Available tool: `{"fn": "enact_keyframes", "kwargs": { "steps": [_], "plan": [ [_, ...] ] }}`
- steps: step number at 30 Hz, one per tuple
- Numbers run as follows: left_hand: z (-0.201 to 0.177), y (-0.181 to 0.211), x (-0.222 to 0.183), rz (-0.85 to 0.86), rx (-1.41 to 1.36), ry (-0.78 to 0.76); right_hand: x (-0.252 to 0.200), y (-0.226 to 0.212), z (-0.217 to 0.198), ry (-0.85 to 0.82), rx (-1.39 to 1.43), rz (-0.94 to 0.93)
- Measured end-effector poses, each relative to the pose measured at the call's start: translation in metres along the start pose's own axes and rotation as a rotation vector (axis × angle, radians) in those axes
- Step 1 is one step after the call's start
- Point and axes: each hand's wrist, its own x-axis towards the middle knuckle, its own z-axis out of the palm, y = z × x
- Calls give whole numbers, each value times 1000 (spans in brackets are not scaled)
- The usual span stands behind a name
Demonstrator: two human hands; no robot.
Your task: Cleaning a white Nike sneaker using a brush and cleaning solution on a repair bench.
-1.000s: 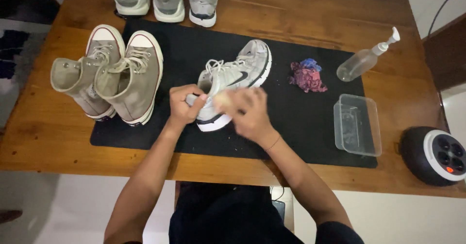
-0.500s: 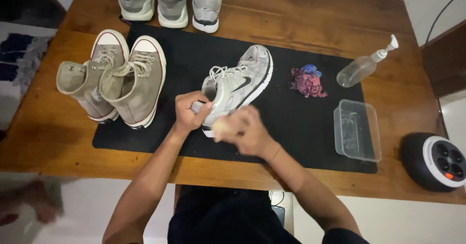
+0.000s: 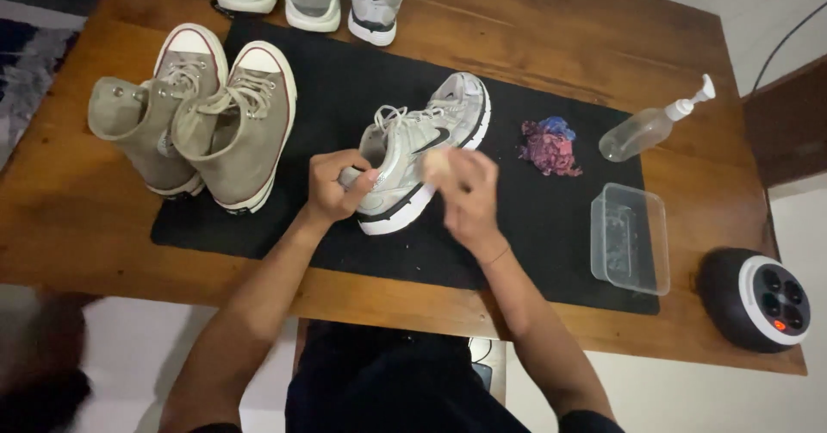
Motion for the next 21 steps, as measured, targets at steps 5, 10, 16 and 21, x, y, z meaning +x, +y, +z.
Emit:
{"fn": "enact_keyframes", "kwargs": {
  "steps": [5, 10, 16, 21],
  "plan": [
    [-1, 4, 5, 14, -1, -26, 6, -47, -1, -134, 162, -82],
    [-4, 1, 3, 10, -4, -38, 14, -41, 7, -27, 19, 38],
    [-3, -1, -1, 2, -18, -65, 13, -65, 10, -157, 63, -103],
    [-4, -4, -1, 26, -58, -75, 10, -56, 6, -55, 25, -2]
  ]
}}
